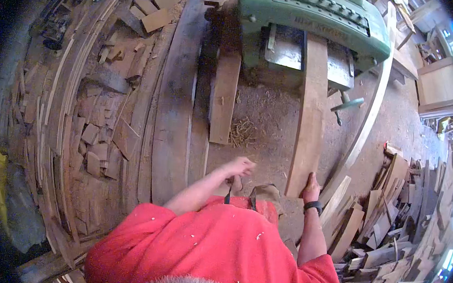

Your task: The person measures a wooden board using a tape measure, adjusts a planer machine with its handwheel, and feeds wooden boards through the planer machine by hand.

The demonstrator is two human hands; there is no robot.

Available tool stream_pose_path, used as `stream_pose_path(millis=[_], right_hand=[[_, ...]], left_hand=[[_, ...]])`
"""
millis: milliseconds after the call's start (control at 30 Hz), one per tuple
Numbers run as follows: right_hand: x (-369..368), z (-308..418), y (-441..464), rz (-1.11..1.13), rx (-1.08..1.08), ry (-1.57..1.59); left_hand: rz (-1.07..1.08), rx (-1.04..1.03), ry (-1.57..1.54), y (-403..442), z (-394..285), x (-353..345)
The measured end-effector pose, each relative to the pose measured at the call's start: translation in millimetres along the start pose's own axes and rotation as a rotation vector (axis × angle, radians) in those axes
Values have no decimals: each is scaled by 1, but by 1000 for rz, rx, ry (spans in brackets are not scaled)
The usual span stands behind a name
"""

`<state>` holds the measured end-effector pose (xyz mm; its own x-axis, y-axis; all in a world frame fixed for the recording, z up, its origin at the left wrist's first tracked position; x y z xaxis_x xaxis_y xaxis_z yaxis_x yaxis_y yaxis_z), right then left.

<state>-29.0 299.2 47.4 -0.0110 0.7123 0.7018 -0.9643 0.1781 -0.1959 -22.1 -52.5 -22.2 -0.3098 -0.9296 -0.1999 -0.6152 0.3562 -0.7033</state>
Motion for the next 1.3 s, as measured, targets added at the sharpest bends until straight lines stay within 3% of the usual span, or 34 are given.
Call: stream_pose_path(millis=[67, 100, 133, 167, 200, 233, 267, 367, 400, 433, 467, 500, 533, 600, 667, 767, 833, 967, 1100, 1200, 1300], right_hand=[[-3, -9, 8, 73, -225, 173], [-6, -12, 11, 97, -271, 212], [-9, -8, 13, 53, -313, 379], [-1, 11, 12, 94, -298, 260], [2, 8, 18, 92, -268, 97], [4, -1, 25, 86, -236, -62], [8, 24, 23, 0, -66, -122], [18, 70, 22, -23, -329, -153], [16, 56, 31, -196, -161, -344], [24, 105, 27, -343, -88, -386], [16, 114, 42, -334, 78, -393], [9, 126, 57, -333, 243, -402], [7, 150, 74, -360, 247, -397], [-5, 246, 104, -260, 344, -397], [-2, 353, 137, -334, 578, -512], [-26, 426, 213, -287, 719, -67], [-34, 508, 250, -312, 937, -29], [-85, 613, 346, -425, 1051, -56], [-146, 669, 458, -450, 869, -212], [-175, 678, 519, -526, 415, -402], [-182, 698, 523, -522, 204, -507]], left_hand=[[-158, -55, -315, 11, 40, 75], [-350, -77, -302, -9, 39, 107], [-565, -110, -65, -7, 62, 150], [-740, -169, -203, -22, 79, 177], [-762, -164, -199, -27, 100, 207], [-842, -35, -27, -73, 75, 214], [-966, -84, 97, -92, 76, 229], [-900, -9, 149, -114, 117, 263], [-919, 24, 182, -123, 135, 272], [-937, 50, 216, -129, 148, 275], [-972, 86, 251, -158, 120, 263], [-925, 188, 44, -164, 130, 261], [-990, 162, -38, -168, 145, 260], [-1069, 127, -2, -161, 185, 268], [-1120, 121, -42, -162, 199, 263], [-1071, 170, -162, -157, 160, 262], [-1063, 166, -201, -152, 139, 274], [-1066, 151, -248, -140, 114, 323], [-1075, 134, -264, -131, 99, 406], [-1082, 117, -266, -137, 87, 473], [-1072, 95, -293, -172, 64, 528]])
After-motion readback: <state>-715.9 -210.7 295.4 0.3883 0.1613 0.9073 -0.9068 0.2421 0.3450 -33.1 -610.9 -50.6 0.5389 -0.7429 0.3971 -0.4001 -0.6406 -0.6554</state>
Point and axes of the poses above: each hand's wrist, its own y-axis towards the middle knuckle, its own x-axis out of the back of the hand, z = x × y, the point moved 6 cm from there along y, towards the middle knuckle, and after that the axes turned 2 degrees about -y, right-handed, at the moved point
